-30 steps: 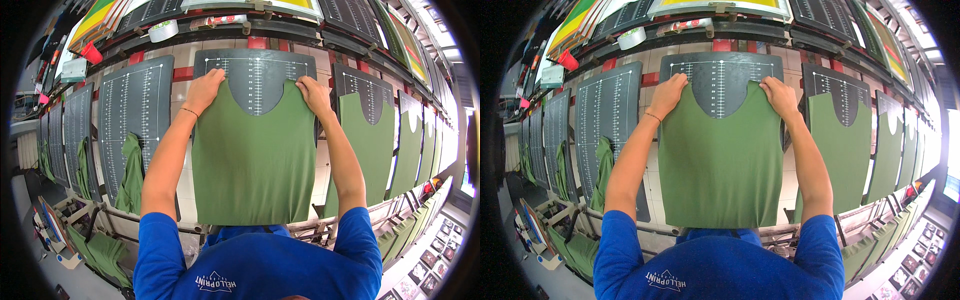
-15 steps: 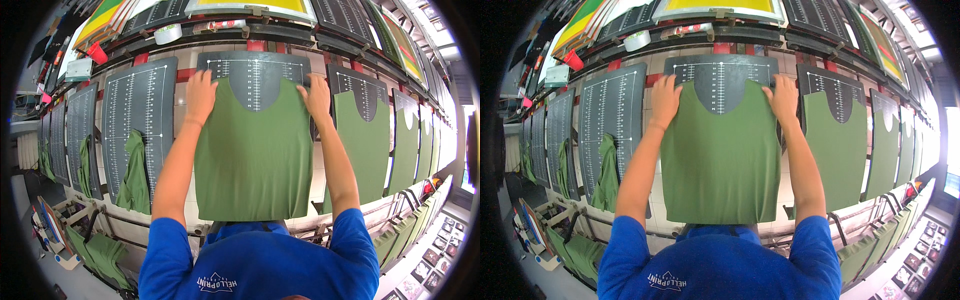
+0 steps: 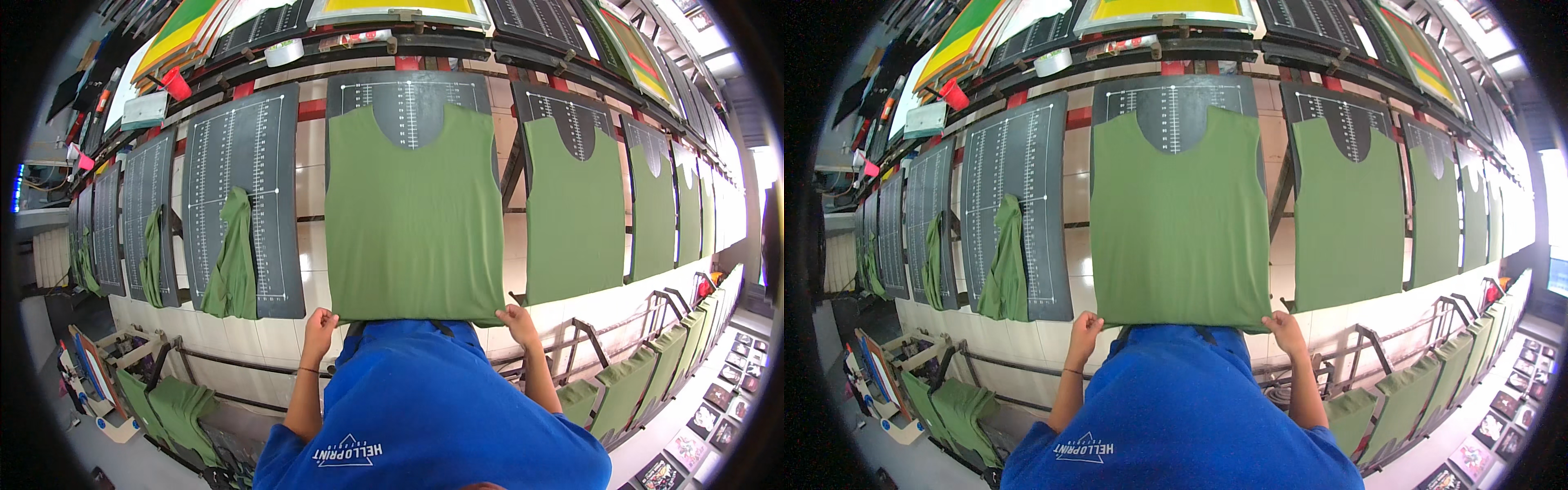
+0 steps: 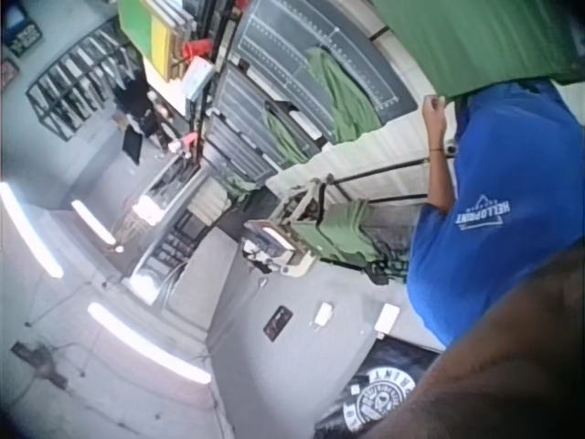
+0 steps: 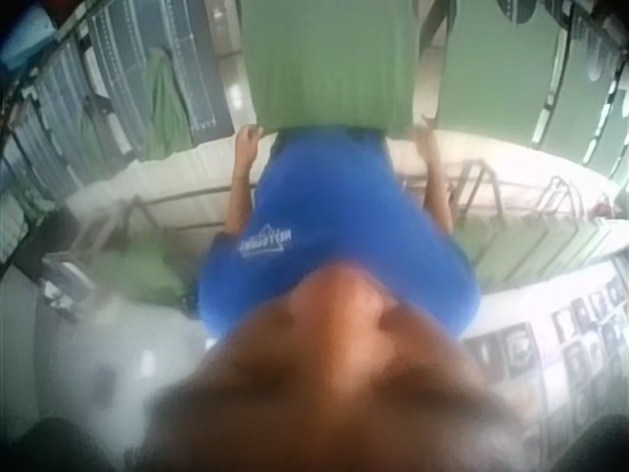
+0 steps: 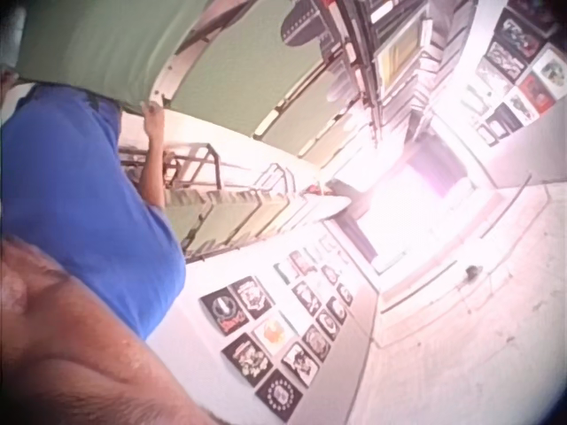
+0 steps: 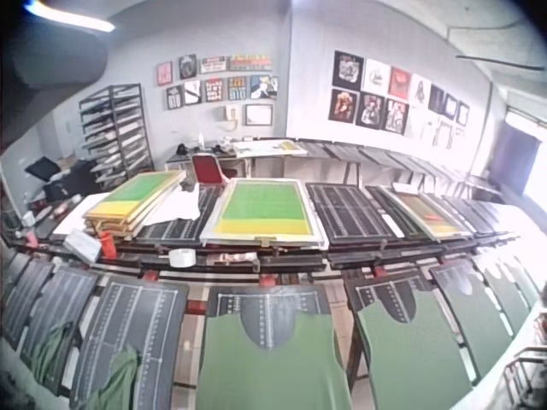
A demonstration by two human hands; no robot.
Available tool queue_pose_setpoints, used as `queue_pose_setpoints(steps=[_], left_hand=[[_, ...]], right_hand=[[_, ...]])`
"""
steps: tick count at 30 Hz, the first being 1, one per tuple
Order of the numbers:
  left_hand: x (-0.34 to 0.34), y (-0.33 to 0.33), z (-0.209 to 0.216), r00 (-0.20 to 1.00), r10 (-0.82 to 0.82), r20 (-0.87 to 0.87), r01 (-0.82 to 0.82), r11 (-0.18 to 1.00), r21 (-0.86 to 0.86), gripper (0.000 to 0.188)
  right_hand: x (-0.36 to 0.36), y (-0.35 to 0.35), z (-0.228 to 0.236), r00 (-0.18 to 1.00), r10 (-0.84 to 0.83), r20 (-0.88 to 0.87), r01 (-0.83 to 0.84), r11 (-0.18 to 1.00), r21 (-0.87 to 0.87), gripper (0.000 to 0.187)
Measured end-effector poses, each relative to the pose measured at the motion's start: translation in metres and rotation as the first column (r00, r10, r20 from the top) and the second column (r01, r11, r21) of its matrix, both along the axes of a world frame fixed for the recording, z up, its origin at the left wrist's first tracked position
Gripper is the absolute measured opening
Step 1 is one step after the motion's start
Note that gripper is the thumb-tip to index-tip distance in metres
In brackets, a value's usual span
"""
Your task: The person repeatedly picks up green tank tops, places them on a screen printing press, smooths them out, and folds them. The person also briefly picks up a dark cloth from the floor and walks around the room.
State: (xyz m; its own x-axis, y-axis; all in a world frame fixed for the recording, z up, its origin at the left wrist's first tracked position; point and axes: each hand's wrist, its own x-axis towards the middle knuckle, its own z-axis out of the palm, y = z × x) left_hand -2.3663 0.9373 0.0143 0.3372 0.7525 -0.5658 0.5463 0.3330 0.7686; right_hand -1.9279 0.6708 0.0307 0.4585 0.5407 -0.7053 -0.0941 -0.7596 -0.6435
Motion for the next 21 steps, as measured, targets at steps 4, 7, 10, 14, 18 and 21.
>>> queue_pose_setpoints(steps=[4, 7, 10, 14, 18, 21], left_hand=[[-0.008, -0.003, 0.003, 1.0, -0.017, 0.013, 0.016, 0.997, 0.081, 0.017], [-0.005, -0.005, 0.007, 1.0, -0.023, 0.013, 0.021, 0.991, 0.133, 0.017], [-0.003, -0.007, 0.005, 1.0, 0.003, 0.016, -0.005, 0.991, 0.137, 0.016], [-0.005, -0.008, -0.001, 0.997, 0.056, 0.049, -0.059, 0.996, 0.067, 0.016], [-0.01, -0.012, -0.007, 0.989, 0.113, 0.1, -0.117, 0.992, 0.041, 0.013], [-0.008, -0.004, -0.005, 0.999, 0.006, -0.053, -0.004, 0.999, 0.05, 0.028]], right_hand=[[0.007, -0.018, 0.006, 0.994, -0.057, 0.096, 0.054, 0.998, 0.034, 0.027], [0.005, -0.025, 0.001, 0.99, -0.091, 0.104, 0.088, 0.996, 0.034, 0.024], [0.007, -0.032, -0.01, 0.989, -0.079, 0.125, 0.076, 0.997, 0.025, 0.024], [0.015, -0.036, -0.014, 0.994, 0.028, 0.107, -0.023, 0.999, -0.047, 0.025], [0.025, -0.023, 0.005, 0.959, 0.247, 0.136, -0.225, 0.961, -0.159, 0.025], [0.039, 0.006, 0.019, 0.913, 0.203, 0.354, -0.169, 0.978, -0.124, 0.027]])
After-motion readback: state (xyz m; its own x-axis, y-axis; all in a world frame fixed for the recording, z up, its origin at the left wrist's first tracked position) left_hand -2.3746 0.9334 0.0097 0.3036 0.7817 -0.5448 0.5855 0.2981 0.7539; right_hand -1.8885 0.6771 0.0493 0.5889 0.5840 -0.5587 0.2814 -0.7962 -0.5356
